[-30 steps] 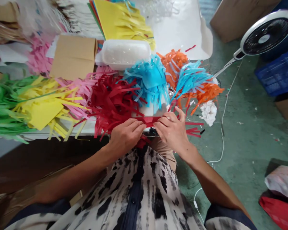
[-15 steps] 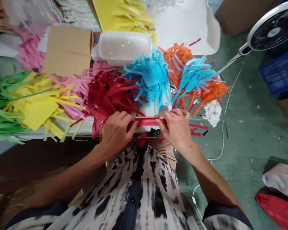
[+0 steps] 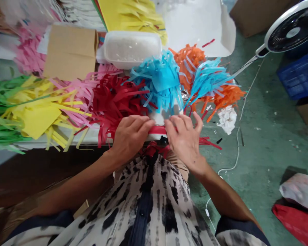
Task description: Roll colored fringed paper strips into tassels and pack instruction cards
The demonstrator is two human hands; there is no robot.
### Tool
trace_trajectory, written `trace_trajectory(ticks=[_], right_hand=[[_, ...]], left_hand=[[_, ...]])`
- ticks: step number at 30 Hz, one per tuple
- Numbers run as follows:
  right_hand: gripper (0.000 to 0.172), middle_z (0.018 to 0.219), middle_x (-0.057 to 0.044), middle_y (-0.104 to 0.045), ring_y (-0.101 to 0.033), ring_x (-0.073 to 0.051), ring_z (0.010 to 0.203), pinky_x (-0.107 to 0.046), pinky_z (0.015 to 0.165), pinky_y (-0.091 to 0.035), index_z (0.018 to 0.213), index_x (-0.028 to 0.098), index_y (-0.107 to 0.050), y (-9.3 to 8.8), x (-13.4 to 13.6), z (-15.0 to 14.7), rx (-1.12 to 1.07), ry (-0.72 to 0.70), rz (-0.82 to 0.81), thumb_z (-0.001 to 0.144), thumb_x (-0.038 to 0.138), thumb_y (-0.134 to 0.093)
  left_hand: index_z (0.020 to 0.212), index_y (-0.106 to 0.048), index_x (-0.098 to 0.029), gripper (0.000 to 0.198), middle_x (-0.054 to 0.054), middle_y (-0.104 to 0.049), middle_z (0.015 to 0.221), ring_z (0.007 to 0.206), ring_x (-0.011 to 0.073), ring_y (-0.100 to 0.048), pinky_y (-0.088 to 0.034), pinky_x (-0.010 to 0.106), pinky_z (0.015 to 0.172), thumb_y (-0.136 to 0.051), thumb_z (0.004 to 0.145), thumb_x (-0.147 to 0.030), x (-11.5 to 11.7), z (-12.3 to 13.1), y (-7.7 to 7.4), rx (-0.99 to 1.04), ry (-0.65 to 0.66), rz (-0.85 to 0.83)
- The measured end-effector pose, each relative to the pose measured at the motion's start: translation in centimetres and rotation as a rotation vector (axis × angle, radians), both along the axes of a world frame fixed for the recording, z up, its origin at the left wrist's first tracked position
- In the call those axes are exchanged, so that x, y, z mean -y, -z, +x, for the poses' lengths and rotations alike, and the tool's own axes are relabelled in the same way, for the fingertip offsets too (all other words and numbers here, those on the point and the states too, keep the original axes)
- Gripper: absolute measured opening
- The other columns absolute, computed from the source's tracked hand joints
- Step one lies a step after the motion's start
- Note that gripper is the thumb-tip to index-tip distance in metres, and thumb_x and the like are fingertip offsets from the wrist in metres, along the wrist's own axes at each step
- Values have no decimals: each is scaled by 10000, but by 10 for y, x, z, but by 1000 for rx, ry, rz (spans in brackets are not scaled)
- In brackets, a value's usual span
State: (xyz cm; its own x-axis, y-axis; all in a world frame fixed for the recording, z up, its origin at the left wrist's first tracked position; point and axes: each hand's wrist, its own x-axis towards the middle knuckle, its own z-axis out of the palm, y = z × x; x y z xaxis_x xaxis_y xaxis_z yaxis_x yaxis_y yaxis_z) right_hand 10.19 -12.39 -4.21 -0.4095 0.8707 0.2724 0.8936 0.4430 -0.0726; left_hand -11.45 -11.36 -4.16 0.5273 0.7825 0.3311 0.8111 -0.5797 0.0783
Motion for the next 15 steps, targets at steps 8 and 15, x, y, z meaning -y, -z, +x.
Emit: trace_trajectory(ticks=[8, 15], right_hand=[[327, 1189, 26, -815, -664, -341, 1255, -628, 1198, -252, 1185, 340, -712, 4, 14, 71, -92, -189, 100, 896, 190, -678], [304, 1127, 19, -823, -691, -301, 1112, -575, 1141, -325, 1150, 326, -723, -7, 15, 52, -177, -114, 212, 880, 201, -657]], left_hand=[[1341, -658, -223, 292, 18, -770, 1279, 1217, 215, -673, -471, 478, 1133, -562, 1068, -182, 2, -20, 2, -28, 342, -25], [1334, -682, -214, 298, 54, -774, 1269, 1218, 234, -681, -409, 580, 1252, -586, 1053, -188, 10, -12, -2, -51, 309, -59]])
